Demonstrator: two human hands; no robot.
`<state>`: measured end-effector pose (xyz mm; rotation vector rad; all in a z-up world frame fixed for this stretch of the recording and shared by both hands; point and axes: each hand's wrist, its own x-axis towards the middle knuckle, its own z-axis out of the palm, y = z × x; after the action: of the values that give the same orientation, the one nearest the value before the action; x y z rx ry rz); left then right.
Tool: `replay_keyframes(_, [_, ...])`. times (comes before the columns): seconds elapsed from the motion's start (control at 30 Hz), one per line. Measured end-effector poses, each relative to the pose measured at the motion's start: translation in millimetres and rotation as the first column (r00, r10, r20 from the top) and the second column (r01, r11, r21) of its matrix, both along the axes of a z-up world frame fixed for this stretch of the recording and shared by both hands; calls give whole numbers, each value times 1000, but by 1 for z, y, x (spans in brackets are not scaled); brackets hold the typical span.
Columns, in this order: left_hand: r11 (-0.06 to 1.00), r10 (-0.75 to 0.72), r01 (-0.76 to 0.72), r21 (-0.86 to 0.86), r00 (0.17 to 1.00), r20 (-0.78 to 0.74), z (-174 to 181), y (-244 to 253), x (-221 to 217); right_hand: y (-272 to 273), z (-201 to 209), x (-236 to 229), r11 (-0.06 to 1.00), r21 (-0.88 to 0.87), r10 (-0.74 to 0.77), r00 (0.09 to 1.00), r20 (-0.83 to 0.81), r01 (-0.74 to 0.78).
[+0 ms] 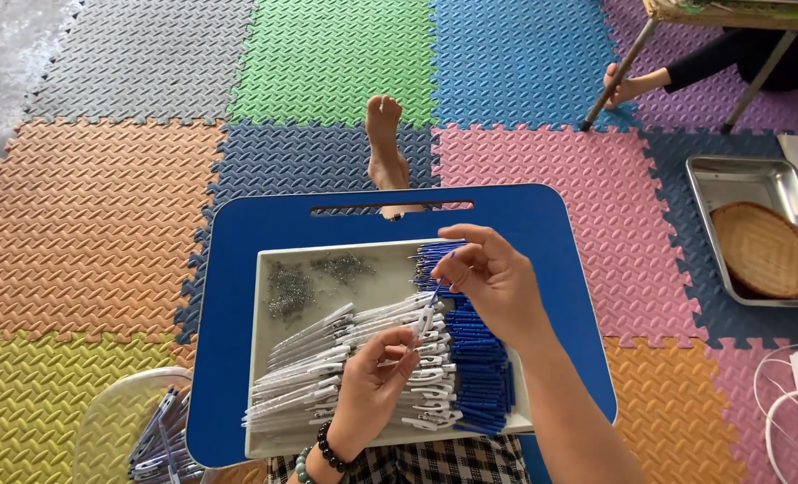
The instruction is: Assembling pens by inserting blue ink refills into white plastic barrels on a lap desk.
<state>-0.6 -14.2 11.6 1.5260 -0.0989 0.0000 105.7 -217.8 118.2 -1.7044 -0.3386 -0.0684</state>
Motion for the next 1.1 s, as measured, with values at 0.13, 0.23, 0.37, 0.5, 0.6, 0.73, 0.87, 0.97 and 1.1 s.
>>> replay_keyframes(0.13, [1000, -8, 7, -30, 1000, -28, 1, -7, -6, -10, -12, -13, 991, -134, 39, 996, 83, -28])
replay_keyframes(0.23, [999, -25, 23, -32, 999, -43, -1, -8, -7, -26, -22, -19, 925, -279, 306, 941, 147, -257])
replay_keyframes(0.37, [999, 6, -8, -54, 999, -35, -16, -7, -2, -59, -56, -22, 842, -514, -66, 976, 208, 166])
replay_keyframes(0.5, [976, -7, -4, -216, 999, -50, -41, -4, 5, -84, -106, -20, 655, -691, -151, 949, 278, 306])
replay_keyframes(0.6, [963, -1, -23, -270, 996, -91, -44, -5, 10, -89, -132, -21, 661, -686, -176, 951, 254, 305])
replay_keyframes(0.73, [951, 16, -37, -308, 997, -70, -52, -8, 14, -86, -145, -19, 703, -629, -201, 942, 270, 331])
replay_keyframes(0.87, [944, -21, -17, -330, 994, -112, -50, -8, 7, -84, -155, -24, 694, -599, -219, 910, 353, 399])
replay_keyframes(0.97, [946, -26, -6, -323, 995, -95, -49, -7, 6, -79, -143, -26, 719, -570, -250, 913, 321, 398])
replay_keyframes(1.1, [939, -25, -12, -344, 994, -103, -48, -6, 5, -73, -123, -30, 819, -413, -425, 905, 33, 399])
